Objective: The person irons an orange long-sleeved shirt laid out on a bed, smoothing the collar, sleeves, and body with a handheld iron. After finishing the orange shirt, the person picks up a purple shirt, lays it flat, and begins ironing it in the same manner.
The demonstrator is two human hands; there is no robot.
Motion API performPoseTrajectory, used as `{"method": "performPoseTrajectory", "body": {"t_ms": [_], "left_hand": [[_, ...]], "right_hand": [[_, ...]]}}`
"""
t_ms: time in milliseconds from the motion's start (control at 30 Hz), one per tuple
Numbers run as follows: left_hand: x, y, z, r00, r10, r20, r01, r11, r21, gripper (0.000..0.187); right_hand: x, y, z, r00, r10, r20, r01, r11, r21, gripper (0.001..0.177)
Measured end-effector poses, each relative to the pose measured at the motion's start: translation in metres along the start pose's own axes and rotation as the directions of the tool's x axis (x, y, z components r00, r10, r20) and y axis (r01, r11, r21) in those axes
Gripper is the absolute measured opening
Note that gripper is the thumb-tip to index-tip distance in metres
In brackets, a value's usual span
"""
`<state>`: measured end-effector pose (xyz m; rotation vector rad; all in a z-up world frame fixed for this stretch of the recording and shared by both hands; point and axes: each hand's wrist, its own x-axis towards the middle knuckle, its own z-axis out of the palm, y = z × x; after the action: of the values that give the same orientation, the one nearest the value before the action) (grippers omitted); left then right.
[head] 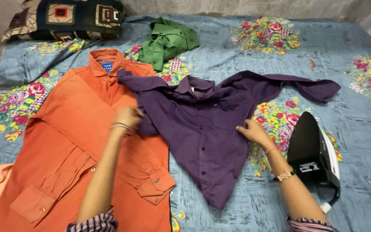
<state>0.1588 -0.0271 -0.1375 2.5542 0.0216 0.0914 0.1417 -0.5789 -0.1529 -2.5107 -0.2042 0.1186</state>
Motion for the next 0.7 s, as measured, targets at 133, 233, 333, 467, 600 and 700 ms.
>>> {"method": "performPoseTrajectory", "body": {"t_ms": [133, 233, 333, 467, 600, 700], "left_hand": [[-0.048, 0.007, -0.087, 0.707, -0.247, -0.663, 0.223, 0.967, -0.123, 0.022], [-0.063, 0.006, -0.050, 0.654, 0.075, -0.753, 0.103, 0.977, 0.187, 0.030], [-0.070, 0.011, 0.046, 0.997, 0.008, 0.083, 0.020, 0.946, -0.324, 0.030], [-0.090, 0.068, 0.128, 0.977, 0.178, 0.118, -0.035, 0.678, -0.735, 0.035], [-0.120, 0.116, 0.133, 0.963, -0.107, 0.249, 0.244, -0.061, -0.968, 0.047], [-0.148, 0.148, 0.144, 0.831, -0.494, 0.254, 0.196, -0.168, -0.966, 0.054]], "right_hand": [[-0.031, 0.022, 0.027, 0.979, 0.187, 0.080, -0.125, 0.241, 0.962, 0.029], [-0.053, 0.008, 0.037, 0.968, 0.211, 0.133, -0.119, -0.079, 0.990, 0.026], [-0.077, -0.035, 0.046, 0.904, 0.289, 0.314, -0.312, -0.056, 0.949, 0.035], [-0.109, -0.061, 0.047, 0.930, 0.230, 0.286, -0.316, 0.104, 0.943, 0.041], [-0.143, -0.037, 0.040, 0.990, 0.107, -0.089, 0.057, 0.269, 0.961, 0.048], [-0.165, 0.002, 0.038, 0.978, 0.054, -0.200, 0.201, -0.016, 0.980, 0.052]]}}
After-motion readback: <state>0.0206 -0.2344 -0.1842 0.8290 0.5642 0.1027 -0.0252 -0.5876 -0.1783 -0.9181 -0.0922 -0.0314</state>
